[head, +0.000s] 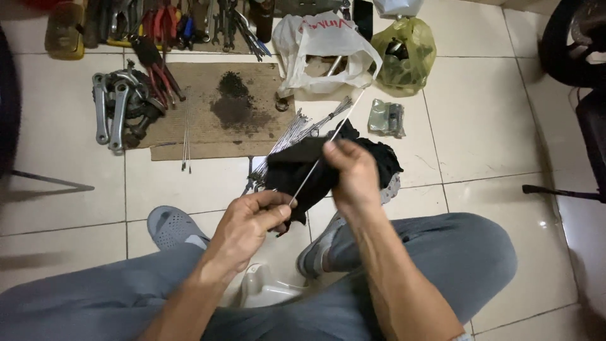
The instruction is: Cleaning bicycle spokes and a crankset using a cloth and a wire brush on the floor of a repair area.
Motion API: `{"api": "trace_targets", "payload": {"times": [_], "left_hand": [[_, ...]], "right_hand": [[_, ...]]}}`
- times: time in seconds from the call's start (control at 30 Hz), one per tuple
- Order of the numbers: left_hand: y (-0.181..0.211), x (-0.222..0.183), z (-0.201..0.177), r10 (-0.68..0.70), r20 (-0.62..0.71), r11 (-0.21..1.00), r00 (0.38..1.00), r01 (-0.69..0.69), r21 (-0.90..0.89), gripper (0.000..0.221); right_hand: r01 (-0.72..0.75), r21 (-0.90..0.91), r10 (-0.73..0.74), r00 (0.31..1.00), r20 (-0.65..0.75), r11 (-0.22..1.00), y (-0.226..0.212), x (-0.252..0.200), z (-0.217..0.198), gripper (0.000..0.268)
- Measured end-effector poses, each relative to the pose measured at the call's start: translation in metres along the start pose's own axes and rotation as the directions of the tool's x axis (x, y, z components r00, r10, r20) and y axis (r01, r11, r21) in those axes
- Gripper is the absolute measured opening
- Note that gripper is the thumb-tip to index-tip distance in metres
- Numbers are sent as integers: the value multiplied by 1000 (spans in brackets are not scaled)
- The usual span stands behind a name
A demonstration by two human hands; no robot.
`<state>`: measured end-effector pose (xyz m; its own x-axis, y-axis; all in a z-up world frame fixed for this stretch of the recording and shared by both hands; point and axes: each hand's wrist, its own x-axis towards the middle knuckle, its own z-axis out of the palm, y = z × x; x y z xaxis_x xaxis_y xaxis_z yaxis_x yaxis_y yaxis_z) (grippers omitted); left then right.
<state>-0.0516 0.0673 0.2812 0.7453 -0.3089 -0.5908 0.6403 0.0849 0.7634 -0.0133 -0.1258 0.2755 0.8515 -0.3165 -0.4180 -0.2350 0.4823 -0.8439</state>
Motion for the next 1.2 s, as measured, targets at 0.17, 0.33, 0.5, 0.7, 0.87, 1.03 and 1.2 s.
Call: {"api": "trace_targets", "payload": {"times": [0.17, 0.33, 0.5, 0.7, 0.87, 1.03, 1.2], "left_hand": [[-13, -5, -7, -41, 110, 996, 993, 32, 87, 17], [-9, -9, -7, -140, 124, 986, 982, 127, 112, 21], [-14, -10, -9, 46, -23, 970, 999, -39, 239, 18], [-11, -5, 5, 344, -57, 893, 937, -308, 329, 14], [-5, -2, 5, 418, -56, 844, 907, -365, 394, 14], [-15, -3, 0, 250, 30, 927, 968, -248, 282, 20], [-10, -16, -6, 136, 94, 981, 986, -148, 128, 23]], "right_hand": [[32, 140, 12, 953, -303, 990, -44, 27, -13, 62], [104, 199, -48, 962, -269, 974, -39, 36, -23, 6], [147, 32, -134, 957, -259, 989, -28, 14, -5, 16], [190, -188, -221, 962, -159, 964, 7, -1, -10, 22], [103, -182, -129, 982, -137, 978, 17, -11, 10, 23], [184, -89, -195, 970, -145, 979, -11, 10, 6, 26], [125, -52, -134, 951, -279, 991, -35, 37, -21, 21]]}}
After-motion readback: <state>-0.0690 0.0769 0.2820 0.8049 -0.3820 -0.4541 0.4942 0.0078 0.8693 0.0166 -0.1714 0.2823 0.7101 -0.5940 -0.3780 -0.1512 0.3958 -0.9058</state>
